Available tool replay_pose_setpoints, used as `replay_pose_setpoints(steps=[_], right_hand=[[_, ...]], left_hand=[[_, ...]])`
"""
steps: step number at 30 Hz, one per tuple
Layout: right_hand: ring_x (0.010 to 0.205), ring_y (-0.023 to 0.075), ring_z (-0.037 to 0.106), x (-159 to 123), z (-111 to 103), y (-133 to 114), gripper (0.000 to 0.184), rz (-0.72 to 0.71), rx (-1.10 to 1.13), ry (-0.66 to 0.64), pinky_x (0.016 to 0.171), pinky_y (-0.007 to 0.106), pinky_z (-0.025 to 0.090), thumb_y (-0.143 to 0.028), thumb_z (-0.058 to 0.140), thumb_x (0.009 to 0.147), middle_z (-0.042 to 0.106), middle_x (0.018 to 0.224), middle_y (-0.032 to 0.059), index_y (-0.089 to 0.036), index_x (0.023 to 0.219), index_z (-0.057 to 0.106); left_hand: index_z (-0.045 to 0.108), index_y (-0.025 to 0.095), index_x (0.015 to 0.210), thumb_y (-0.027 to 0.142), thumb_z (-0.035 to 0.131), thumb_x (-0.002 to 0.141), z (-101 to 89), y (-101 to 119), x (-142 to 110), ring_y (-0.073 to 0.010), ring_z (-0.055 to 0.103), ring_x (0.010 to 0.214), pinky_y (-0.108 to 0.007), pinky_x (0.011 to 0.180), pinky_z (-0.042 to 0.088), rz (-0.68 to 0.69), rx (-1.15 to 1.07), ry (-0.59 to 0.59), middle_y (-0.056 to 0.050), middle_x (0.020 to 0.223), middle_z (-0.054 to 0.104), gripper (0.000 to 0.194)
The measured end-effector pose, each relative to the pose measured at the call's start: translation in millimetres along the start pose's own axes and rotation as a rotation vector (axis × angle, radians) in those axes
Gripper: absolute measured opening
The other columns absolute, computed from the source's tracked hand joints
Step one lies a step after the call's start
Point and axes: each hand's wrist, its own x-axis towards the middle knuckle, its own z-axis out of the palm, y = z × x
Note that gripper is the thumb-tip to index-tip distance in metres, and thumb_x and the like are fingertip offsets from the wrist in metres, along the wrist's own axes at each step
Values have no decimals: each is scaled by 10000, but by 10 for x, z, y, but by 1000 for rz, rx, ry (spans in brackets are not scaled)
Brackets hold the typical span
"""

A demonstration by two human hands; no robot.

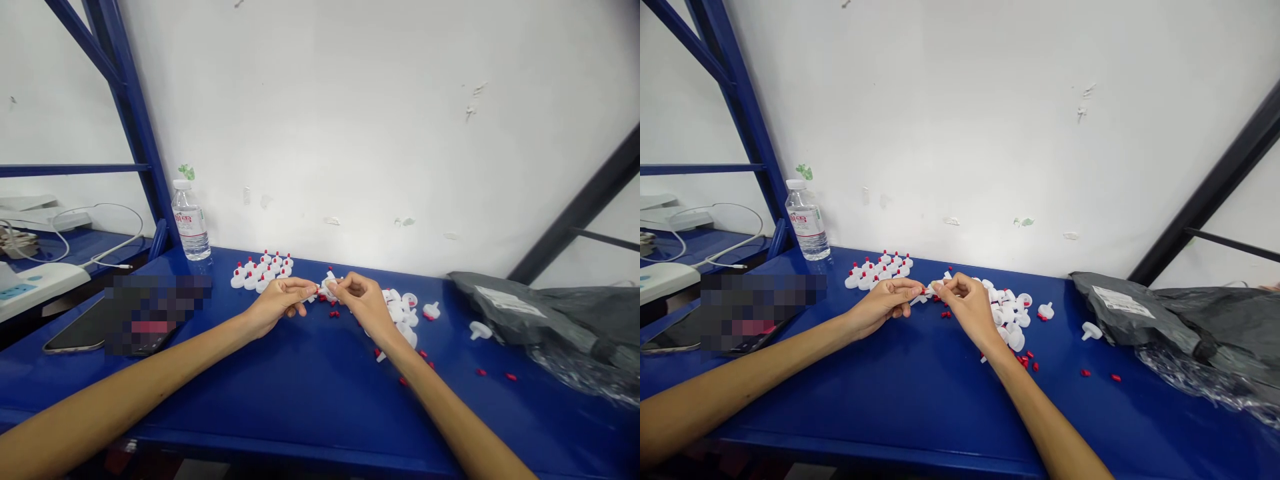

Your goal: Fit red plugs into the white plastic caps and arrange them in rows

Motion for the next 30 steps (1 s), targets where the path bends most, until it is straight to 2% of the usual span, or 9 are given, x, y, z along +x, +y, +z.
replay_pose_setpoints(steps=[8, 10, 12, 15, 17, 21, 26, 30], right_hand=[[732, 187, 628, -26, 7, -44, 378, -30, 48, -19, 684, 284, 468, -514, 736, 796, 661, 701, 12, -208, 657, 563], [697, 177, 610, -29, 1, -39, 394, -24, 57, -32, 655, 278, 456, -531, 729, 800, 659, 692, 9, -210, 664, 546], [656, 169, 593, -36, 0, -29, 397, -13, 58, -55, 621, 275, 444, -553, 706, 816, 662, 685, 3, -214, 694, 538], [622, 166, 582, -58, 12, -17, 372, -15, 15, -79, 585, 272, 432, -567, 644, 866, 669, 688, -2, -221, 758, 563], [647, 172, 589, -79, 26, -21, 344, -62, -90, -53, 585, 275, 436, -552, 601, 904, 674, 732, 7, -224, 801, 617], [739, 190, 598, -108, 53, -42, 335, -196, -335, 31, 641, 298, 460, -521, 568, 940, 661, 871, 50, -230, 835, 696], [694, 173, 554, -105, 68, -27, 439, -240, -434, 0, 662, 299, 421, -503, 449, 1009, 592, 758, 29, -221, 711, 606], [692, 180, 533, -108, 69, -4, 464, -266, -506, -15, 682, 305, 392, -462, 326, 1053, 560, 724, 20, -226, 712, 534]], left_hand=[[737, 136, 1021, 490, 824, 723, 35, 58, -36, -82, 536, 498, -207, 452, 285, 20, -6, -52, -3, 597, 633, 470], [697, 159, 1168, 466, 829, 730, 38, 65, -46, -88, 574, 546, -198, 457, 293, 7, -41, -60, -25, 707, 684, 551], [625, 195, 1314, 448, 826, 743, 38, 64, -54, -108, 638, 641, -189, 462, 303, -16, -79, -91, -77, 905, 728, 656], [615, 214, 1342, 463, 789, 785, 37, 53, -63, -160, 707, 807, -178, 471, 330, -37, -98, -188, -155, 1216, 677, 635], [636, 209, 1317, 486, 765, 802, 44, 51, -71, -182, 721, 844, -174, 473, 351, -35, -82, -249, -170, 1292, 642, 599], [681, 171, 1242, 498, 759, 800, 83, 73, -96, -180, 723, 776, -168, 447, 345, 8, -31, -262, -153, 1123, 708, 555], [760, 126, 1052, 494, 706, 847, 111, 102, -111, -112, 657, 617, -182, 450, 380, 53, 8, -216, -141, 1048, 729, 425], [777, 113, 999, 460, 711, 847, 105, 111, -112, -96, 618, 587, -183, 460, 364, 46, 4, -212, -146, 1009, 743, 385]])
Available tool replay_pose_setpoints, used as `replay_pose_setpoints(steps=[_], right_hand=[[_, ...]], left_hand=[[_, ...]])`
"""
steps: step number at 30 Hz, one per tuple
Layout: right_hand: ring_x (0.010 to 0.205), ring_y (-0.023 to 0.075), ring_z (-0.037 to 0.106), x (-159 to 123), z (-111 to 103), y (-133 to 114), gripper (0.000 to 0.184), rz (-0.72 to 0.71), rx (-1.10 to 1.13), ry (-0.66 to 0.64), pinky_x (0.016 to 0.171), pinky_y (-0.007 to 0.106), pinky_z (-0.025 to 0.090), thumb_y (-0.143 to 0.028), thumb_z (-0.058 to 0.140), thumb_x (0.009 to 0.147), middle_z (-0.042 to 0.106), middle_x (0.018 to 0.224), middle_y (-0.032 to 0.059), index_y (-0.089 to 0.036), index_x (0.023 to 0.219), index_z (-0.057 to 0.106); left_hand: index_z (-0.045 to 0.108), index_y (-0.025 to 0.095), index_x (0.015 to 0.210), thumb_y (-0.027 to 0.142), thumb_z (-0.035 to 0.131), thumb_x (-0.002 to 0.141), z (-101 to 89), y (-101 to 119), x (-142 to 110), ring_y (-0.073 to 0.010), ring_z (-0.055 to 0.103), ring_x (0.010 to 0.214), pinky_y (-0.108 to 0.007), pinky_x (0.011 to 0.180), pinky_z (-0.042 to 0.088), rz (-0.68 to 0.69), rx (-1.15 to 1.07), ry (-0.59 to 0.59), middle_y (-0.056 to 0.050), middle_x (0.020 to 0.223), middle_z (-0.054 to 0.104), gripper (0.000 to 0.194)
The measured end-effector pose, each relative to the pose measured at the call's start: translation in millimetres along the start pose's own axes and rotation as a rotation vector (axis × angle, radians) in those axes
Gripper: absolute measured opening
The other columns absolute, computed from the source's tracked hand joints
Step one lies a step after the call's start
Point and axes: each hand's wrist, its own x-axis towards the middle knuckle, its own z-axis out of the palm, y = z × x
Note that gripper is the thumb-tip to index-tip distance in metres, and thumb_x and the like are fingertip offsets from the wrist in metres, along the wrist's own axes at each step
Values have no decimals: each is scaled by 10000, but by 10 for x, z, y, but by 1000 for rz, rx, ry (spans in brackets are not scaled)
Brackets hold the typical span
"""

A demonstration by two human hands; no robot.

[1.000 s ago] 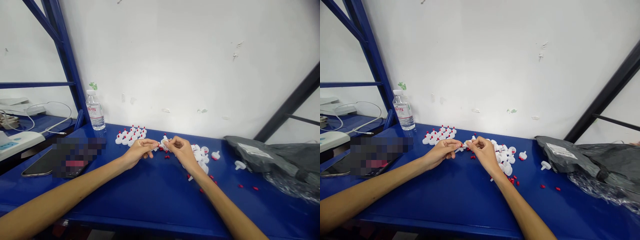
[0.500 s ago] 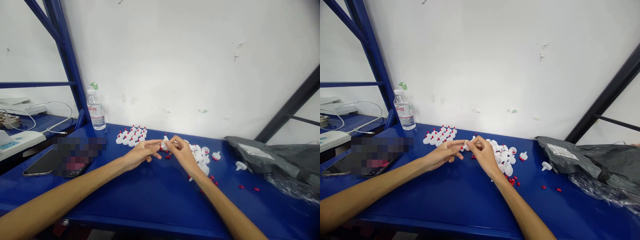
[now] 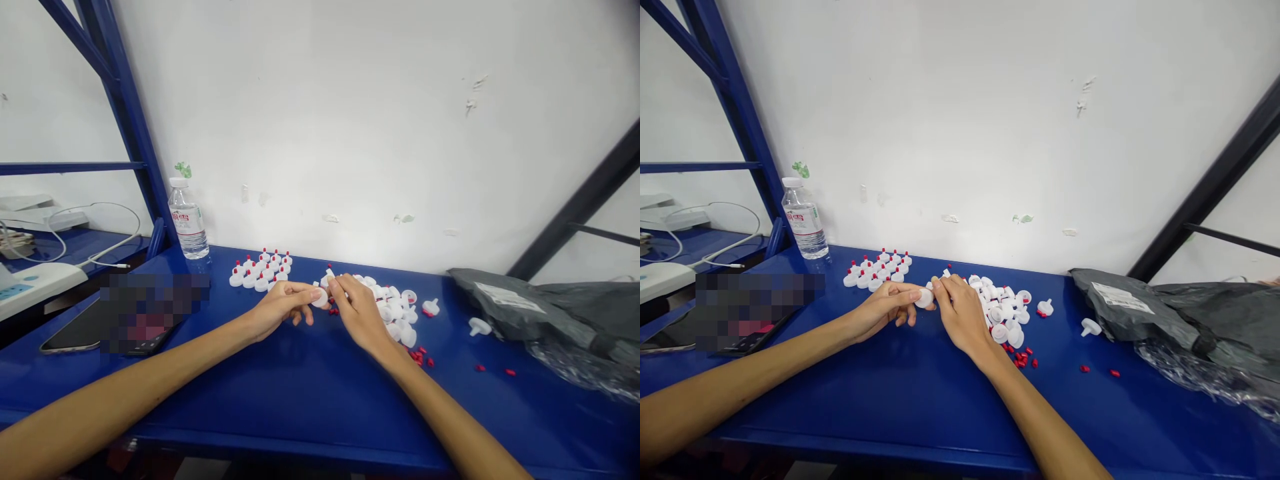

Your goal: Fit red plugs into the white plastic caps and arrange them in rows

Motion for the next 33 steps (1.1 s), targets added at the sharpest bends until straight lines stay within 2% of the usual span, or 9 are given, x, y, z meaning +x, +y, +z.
replay_pose_setpoints(steps=[5, 11, 15, 18, 22, 24, 27, 29, 33], right_hand=[[704, 178, 563, -5, -13, -14, 462, 10, 28, 19, 711, 307, 393, -414, 328, 1060, 612, 745, 24, -221, 730, 588], [624, 167, 585, 18, -71, -15, 540, 142, 69, 110, 656, 294, 376, -459, 352, 1042, 628, 636, 11, -209, 621, 580], [599, 162, 586, 39, -103, -4, 550, 183, 85, 150, 637, 279, 369, -485, 371, 1029, 624, 603, 2, -201, 608, 579], [596, 160, 587, 44, -111, -1, 551, 188, 93, 151, 635, 276, 366, -487, 378, 1026, 621, 593, 2, -200, 599, 573], [597, 154, 582, 38, -114, 0, 548, 175, 86, 141, 643, 275, 360, -471, 374, 1033, 622, 601, -2, -199, 603, 577], [597, 145, 576, 35, -122, -1, 541, 151, 70, 128, 651, 274, 354, -454, 369, 1040, 620, 615, -9, -199, 608, 573], [598, 135, 557, 34, -145, -4, 532, 101, 19, 119, 656, 274, 337, -432, 365, 1047, 607, 631, -19, -200, 614, 570], [597, 135, 543, 35, -160, -5, 530, 88, -9, 121, 653, 278, 325, -427, 365, 1048, 597, 629, -20, -202, 617, 576], [584, 136, 523, 41, -166, -1, 526, 93, -42, 114, 640, 288, 302, -422, 383, 1042, 579, 609, -18, -203, 603, 571]], left_hand=[[787, 119, 1004, 432, 742, 809, 11, 27, -6, -100, 620, 542, -200, 457, 325, -14, 38, 30, -153, 1008, 753, 372], [795, 137, 984, 414, 758, 785, 28, 50, -22, -87, 598, 497, -206, 442, 302, -8, 79, 61, -127, 949, 766, 343], [788, 140, 1011, 402, 761, 787, 18, 60, -20, -76, 591, 496, -195, 434, 307, -12, 63, 47, -124, 964, 762, 346], [764, 130, 1045, 443, 714, 829, -8, 52, 3, -82, 610, 545, -184, 442, 338, -30, -20, 19, -134, 1004, 740, 384], [629, 212, 1271, 545, 614, 887, -68, 34, 51, -103, 631, 604, -174, 437, 378, -57, -162, 60, -81, 971, 680, 509], [622, 218, 1225, 592, 571, 902, -116, 50, 73, -97, 609, 579, -170, 418, 379, -38, -127, 108, -47, 901, 633, 497], [635, 176, 1064, 638, 533, 907, -243, 170, 111, -69, 537, 489, -161, 390, 362, 44, 23, 214, -9, 776, 566, 498], [623, 162, 1048, 637, 521, 914, -392, 330, 152, -56, 509, 446, -155, 381, 355, 121, 136, 282, -1, 740, 556, 503], [602, 153, 1088, 565, 527, 935, -871, 693, 283, -72, 577, 448, -153, 380, 380, 280, 468, 434, -36, 815, 615, 446]])
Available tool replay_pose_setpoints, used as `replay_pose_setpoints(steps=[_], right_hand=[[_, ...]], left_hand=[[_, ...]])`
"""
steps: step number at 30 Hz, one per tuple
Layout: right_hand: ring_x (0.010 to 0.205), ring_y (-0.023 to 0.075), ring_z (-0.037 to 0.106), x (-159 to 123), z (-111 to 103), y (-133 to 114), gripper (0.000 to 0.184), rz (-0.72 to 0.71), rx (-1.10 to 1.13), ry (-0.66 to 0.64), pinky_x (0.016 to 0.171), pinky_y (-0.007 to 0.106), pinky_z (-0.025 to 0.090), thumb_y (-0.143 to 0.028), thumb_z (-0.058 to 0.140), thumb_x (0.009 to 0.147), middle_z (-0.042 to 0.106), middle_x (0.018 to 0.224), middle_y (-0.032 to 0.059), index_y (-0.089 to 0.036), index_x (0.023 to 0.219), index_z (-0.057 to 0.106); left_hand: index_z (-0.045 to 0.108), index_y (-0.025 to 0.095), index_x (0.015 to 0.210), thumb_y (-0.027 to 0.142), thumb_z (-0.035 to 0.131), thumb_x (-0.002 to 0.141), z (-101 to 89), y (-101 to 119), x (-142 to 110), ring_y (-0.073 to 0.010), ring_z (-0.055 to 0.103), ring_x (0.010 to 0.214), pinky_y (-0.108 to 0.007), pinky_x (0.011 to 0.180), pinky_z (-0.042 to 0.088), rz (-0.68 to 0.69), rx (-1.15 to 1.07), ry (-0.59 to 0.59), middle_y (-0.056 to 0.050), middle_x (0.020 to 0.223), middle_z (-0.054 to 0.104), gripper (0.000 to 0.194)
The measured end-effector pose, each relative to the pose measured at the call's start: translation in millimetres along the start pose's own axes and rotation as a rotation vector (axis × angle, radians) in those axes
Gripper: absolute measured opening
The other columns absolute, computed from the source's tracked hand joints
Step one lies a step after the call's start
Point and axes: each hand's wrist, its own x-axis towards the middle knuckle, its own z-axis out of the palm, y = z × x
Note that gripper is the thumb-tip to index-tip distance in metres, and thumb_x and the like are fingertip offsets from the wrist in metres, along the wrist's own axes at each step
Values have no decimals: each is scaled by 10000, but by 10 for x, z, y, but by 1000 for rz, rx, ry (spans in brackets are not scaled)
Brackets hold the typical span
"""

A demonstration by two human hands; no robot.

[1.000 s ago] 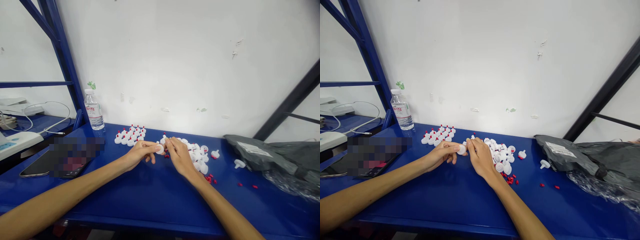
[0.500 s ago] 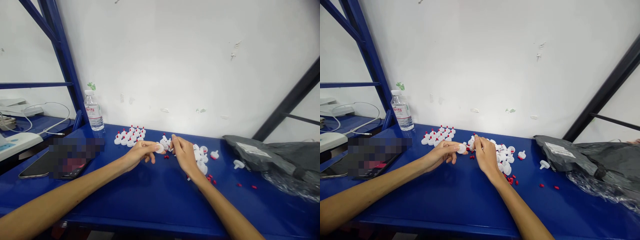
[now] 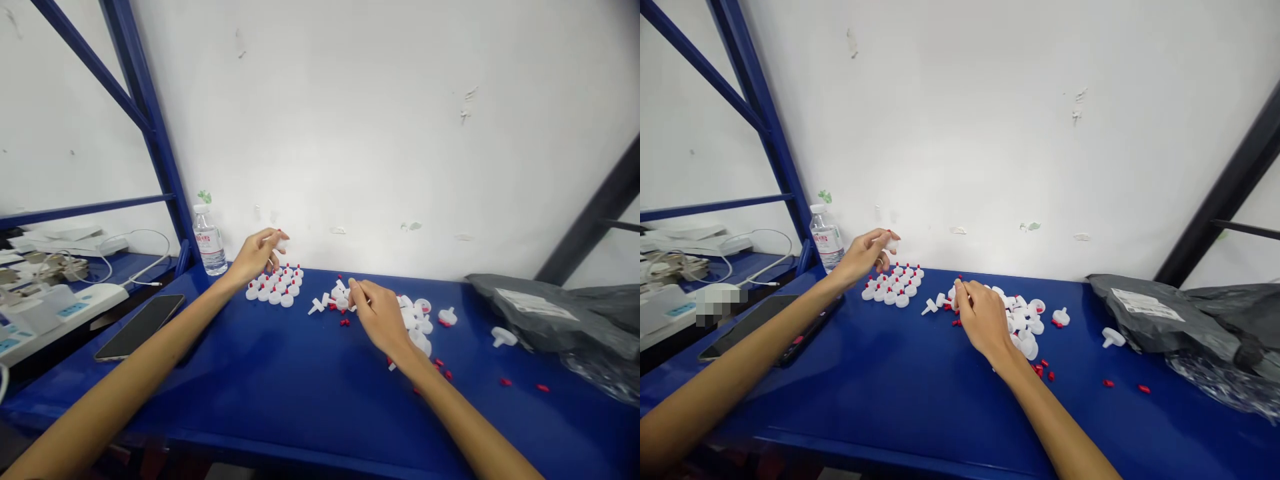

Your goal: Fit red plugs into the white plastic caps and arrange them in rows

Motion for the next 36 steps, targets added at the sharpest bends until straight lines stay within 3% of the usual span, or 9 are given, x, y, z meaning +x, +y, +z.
replay_pose_setpoints(steps=[4, 9, 12, 17, 20, 29, 36], right_hand=[[582, 140, 515, -6, 16, -9, 515, -22, -50, -17, 631, 298, 284, -408, 389, 1038, 582, 616, -11, -204, 601, 570], [570, 137, 508, -14, 17, -31, 503, -27, -83, -26, 613, 297, 272, -387, 399, 1031, 580, 610, -7, -202, 594, 568], [563, 136, 503, -18, 20, -36, 501, -28, -90, -33, 602, 291, 271, -383, 406, 1026, 576, 597, -7, -199, 583, 552], [567, 136, 505, -27, 32, -34, 490, -47, -99, -57, 601, 287, 278, -372, 410, 1025, 591, 611, -4, -196, 588, 544], [566, 134, 504, -25, 27, -34, 488, -46, -109, -65, 598, 287, 278, -364, 413, 1024, 591, 609, -7, -197, 584, 544], [540, 134, 437, -35, 33, -37, 455, -115, -188, -63, 580, 304, 241, -329, 419, 1011, 554, 594, -6, -198, 579, 469], [544, 134, 435, -34, 11, -49, 440, -121, -195, -72, 576, 300, 226, -314, 418, 1003, 561, 600, -3, -197, 581, 450]], left_hand=[[524, 189, 1158, 479, 342, 1010, -422, -242, 318, -91, 652, 512, -153, 422, 427, -19, 336, 159, -74, 955, 664, 373], [477, 208, 1135, 433, 440, 968, -675, -751, 369, -122, 629, 437, -185, 412, 450, -126, 479, 68, -57, 848, 722, 282], [511, 222, 1097, 437, 461, 939, -741, -947, 364, -165, 677, 532, -210, 431, 475, -141, 558, 20, -57, 852, 732, 270], [642, 200, 915, 435, 556, 837, -780, -1038, 505, -231, 705, 854, -290, 688, 562, -85, 684, 22, -85, 960, 739, 262], [686, 196, 818, 408, 616, 765, -757, -1033, 590, -250, 697, 871, -326, 806, 547, -84, 733, 14, -80, 883, 748, 230], [702, 216, 777, 373, 677, 699, -572, -1160, 536, -233, 729, 825, -281, 766, 543, -119, 726, -47, -43, 796, 768, 178], [717, 200, 788, 353, 646, 699, -636, -1094, 503, -243, 718, 759, -295, 715, 531, -159, 759, -50, -57, 749, 761, 191]])
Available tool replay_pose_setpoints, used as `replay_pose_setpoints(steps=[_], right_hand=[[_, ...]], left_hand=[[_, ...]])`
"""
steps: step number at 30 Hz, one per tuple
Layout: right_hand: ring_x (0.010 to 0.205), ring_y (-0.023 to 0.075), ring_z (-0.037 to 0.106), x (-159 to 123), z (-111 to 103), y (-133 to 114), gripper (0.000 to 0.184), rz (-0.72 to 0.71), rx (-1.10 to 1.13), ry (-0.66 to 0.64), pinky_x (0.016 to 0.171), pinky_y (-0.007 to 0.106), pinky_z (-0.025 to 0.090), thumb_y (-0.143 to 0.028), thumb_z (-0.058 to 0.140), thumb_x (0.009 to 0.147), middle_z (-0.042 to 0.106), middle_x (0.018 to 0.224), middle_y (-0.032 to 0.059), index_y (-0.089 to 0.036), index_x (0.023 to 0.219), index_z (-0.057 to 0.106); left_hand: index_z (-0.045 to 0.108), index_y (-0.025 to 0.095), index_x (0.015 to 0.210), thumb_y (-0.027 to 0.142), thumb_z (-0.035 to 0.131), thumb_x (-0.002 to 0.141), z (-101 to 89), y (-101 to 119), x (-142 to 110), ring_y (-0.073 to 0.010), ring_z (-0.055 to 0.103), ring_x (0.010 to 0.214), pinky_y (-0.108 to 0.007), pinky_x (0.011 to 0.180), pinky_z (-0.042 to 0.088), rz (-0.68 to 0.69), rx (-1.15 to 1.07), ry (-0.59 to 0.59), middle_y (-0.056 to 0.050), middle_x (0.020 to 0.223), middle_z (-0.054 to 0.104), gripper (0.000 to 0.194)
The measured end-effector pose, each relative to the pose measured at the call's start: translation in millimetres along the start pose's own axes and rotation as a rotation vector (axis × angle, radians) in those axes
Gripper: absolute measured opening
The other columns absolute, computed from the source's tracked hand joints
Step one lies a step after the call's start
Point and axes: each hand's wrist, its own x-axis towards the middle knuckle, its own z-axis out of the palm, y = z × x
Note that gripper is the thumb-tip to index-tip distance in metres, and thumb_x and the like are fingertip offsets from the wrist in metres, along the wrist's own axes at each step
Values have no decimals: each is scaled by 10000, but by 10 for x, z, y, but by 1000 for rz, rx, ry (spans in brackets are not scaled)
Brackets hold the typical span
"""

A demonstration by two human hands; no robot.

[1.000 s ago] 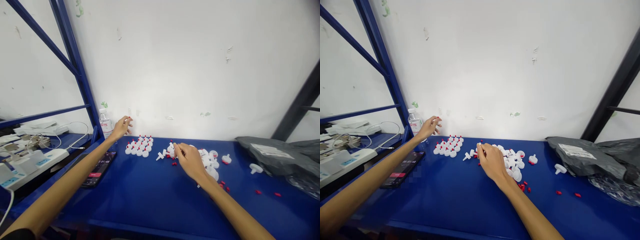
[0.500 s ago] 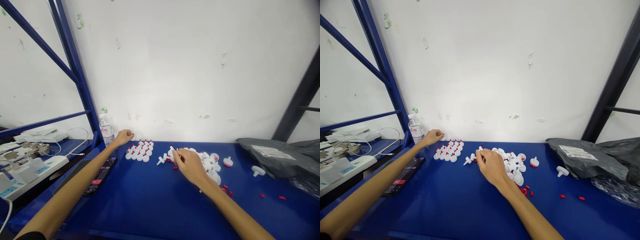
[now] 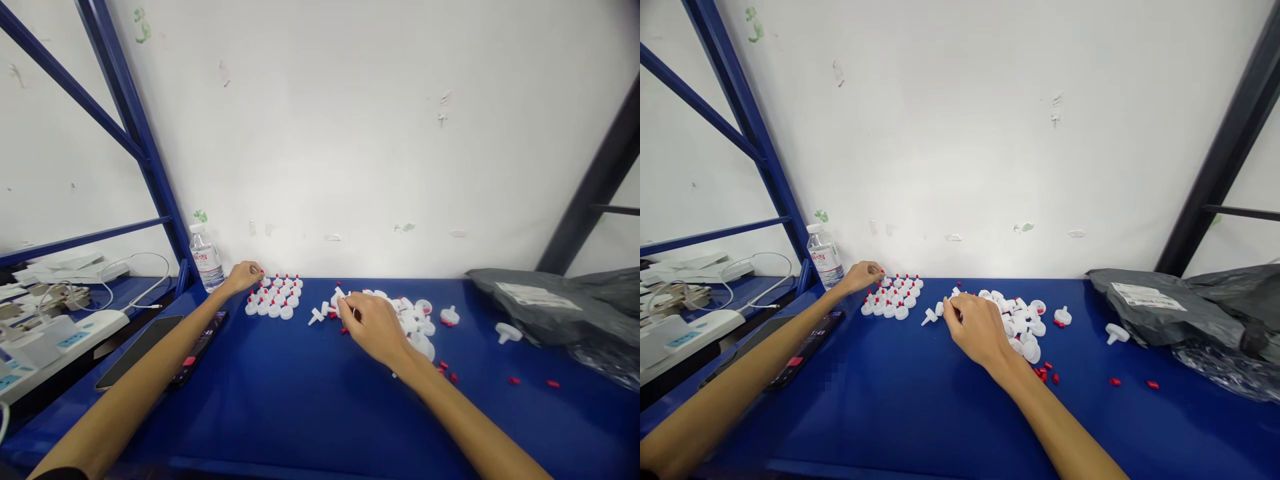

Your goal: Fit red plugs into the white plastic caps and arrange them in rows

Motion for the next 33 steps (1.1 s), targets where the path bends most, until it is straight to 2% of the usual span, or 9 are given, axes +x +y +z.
replay_pose_setpoints(steps=[6, 16, 28, 33], right_hand=[[543, 131, 428, -2, 6, 1, 437, -8, -12, -7, 578, 300, 220, -309, 420, 998, 551, 596, -5, -194, 576, 433], [538, 133, 438, 2, 11, 3, 446, -10, -27, -24, 579, 303, 231, -307, 422, 997, 560, 592, -2, -196, 567, 451], [541, 135, 450, -3, 9, 4, 445, -14, -29, -41, 578, 305, 236, -309, 423, 999, 575, 603, 0, -196, 569, 454], [542, 137, 458, -9, 15, 7, 445, -20, -31, -35, 581, 306, 241, -311, 424, 998, 577, 600, 2, -198, 568, 455]], left_hand=[[724, 200, 759, 335, 657, 669, -49, 48, -55, -247, 712, 751, -285, 688, 525, -4, 25, -22, -56, 750, 762, 175], [712, 197, 810, 405, 618, 727, -53, -6, -130, -206, 697, 663, -257, 621, 515, 5, -19, -59, -44, 737, 760, 243], [734, 227, 751, 387, 683, 678, -30, -11, -76, -233, 704, 742, -273, 703, 519, 7, -6, -48, -42, 748, 758, 183], [738, 222, 726, 390, 741, 634, -28, -13, -57, -246, 712, 768, -272, 706, 529, -33, -73, -60, -53, 735, 757, 191]])
